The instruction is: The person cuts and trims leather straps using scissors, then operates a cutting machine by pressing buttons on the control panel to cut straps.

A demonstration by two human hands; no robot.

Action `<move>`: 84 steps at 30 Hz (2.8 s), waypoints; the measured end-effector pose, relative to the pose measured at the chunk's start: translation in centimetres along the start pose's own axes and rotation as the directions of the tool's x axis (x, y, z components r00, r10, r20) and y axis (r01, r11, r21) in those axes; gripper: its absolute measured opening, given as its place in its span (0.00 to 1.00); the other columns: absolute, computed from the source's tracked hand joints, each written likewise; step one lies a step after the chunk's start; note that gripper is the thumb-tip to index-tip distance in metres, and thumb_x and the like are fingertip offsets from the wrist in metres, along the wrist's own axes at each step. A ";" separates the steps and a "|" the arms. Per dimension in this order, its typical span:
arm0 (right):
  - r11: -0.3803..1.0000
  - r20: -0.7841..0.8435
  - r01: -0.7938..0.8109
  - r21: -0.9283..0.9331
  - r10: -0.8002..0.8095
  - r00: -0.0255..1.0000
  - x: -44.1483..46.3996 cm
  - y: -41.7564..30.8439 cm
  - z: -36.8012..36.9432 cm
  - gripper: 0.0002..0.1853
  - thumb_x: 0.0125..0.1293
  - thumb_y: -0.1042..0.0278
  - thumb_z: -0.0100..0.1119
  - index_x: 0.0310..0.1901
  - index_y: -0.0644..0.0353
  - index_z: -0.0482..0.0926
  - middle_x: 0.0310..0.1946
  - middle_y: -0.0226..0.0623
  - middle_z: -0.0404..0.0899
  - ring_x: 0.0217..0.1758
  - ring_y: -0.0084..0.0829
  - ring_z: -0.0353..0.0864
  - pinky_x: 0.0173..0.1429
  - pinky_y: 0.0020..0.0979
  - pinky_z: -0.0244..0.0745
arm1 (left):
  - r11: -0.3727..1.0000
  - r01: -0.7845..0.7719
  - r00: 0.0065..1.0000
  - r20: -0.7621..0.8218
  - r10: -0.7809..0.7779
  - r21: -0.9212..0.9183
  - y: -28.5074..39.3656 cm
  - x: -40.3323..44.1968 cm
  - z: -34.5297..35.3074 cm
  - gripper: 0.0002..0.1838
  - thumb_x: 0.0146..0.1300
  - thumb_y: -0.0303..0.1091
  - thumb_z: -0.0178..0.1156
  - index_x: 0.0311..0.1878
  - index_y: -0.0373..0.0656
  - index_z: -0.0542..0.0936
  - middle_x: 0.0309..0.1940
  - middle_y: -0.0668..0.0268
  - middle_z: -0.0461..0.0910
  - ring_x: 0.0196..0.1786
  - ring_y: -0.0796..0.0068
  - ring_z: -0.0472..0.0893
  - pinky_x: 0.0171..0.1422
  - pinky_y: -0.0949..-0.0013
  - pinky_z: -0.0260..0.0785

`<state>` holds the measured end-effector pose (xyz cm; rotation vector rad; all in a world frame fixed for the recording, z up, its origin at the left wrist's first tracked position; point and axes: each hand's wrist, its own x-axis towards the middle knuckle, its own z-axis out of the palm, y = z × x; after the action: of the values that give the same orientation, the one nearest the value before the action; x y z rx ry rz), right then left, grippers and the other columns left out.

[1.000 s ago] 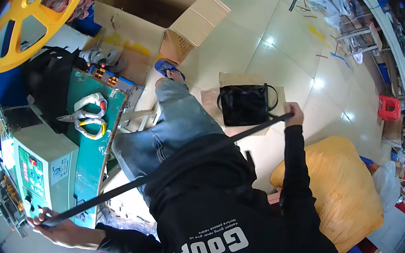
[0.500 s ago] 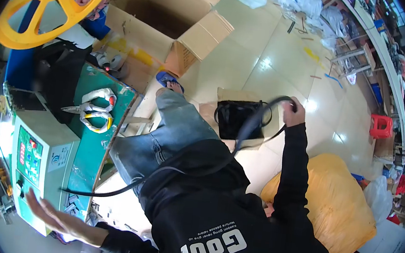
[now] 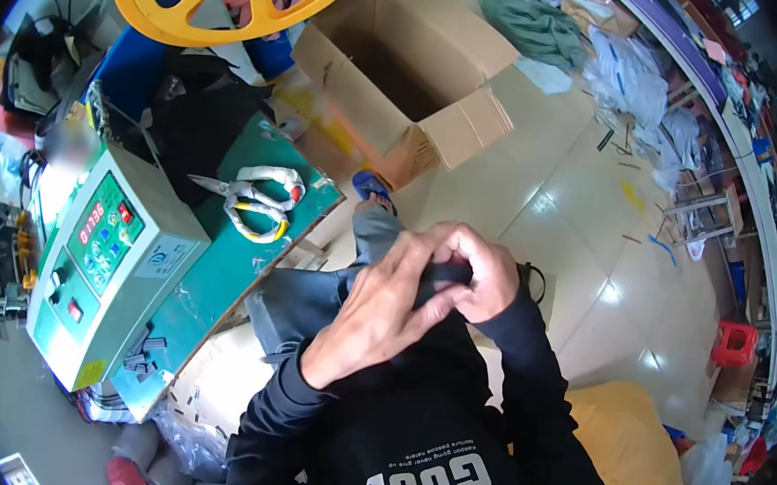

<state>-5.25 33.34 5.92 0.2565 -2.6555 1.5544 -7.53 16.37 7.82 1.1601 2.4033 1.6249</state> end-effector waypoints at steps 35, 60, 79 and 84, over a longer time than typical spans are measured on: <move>0.966 -0.378 -0.242 0.090 0.258 0.889 -4.8 6.0 -5.9 0.05 0.55 0.74 0.60 0.34 0.57 0.77 0.25 0.23 0.72 0.28 0.17 0.67 0.38 0.18 0.64 | 0.864 -0.111 0.506 -0.776 -0.376 -0.491 -2.5 -8.4 -12.0 0.21 0.72 0.53 0.43 0.40 0.47 0.76 0.13 0.78 0.57 0.15 0.88 0.51 0.19 0.79 0.40; 0.987 0.453 -0.163 0.015 0.138 0.881 2.0 2.2 3.2 0.18 0.55 0.72 0.65 0.48 0.61 0.74 0.36 0.35 0.80 0.36 0.26 0.77 0.46 0.24 0.71 | 0.671 -0.183 0.733 -0.554 -0.394 -0.718 -0.6 -8.0 -7.5 0.23 0.72 0.52 0.40 0.45 0.40 0.73 0.30 0.55 0.77 0.18 0.80 0.64 0.21 0.81 0.52; 0.721 0.340 0.371 -0.585 -0.197 0.919 14.0 2.1 18.9 0.25 0.51 0.72 0.55 0.55 0.59 0.70 0.43 0.45 0.77 0.41 0.49 0.77 0.47 0.40 0.74 | 0.696 -0.026 0.606 -0.565 -0.560 -0.718 -1.3 -11.1 -7.3 0.08 0.70 0.35 0.49 0.42 0.39 0.69 0.21 0.67 0.67 0.21 0.81 0.65 0.24 0.81 0.59; 0.994 0.317 0.004 0.111 -0.039 0.948 7.5 2.5 13.3 0.23 0.51 0.70 0.60 0.51 0.64 0.72 0.39 0.46 0.79 0.36 0.39 0.79 0.41 0.38 0.76 | 0.622 0.015 0.607 -0.487 -0.628 -0.783 -2.3 -11.8 -7.5 0.06 0.68 0.25 0.48 0.46 0.38 0.69 0.24 0.70 0.68 0.24 0.82 0.67 0.28 0.80 0.60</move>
<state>-12.59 22.06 -1.83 0.5886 -2.7869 1.7908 -3.22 3.16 4.99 -0.2015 1.6175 2.8044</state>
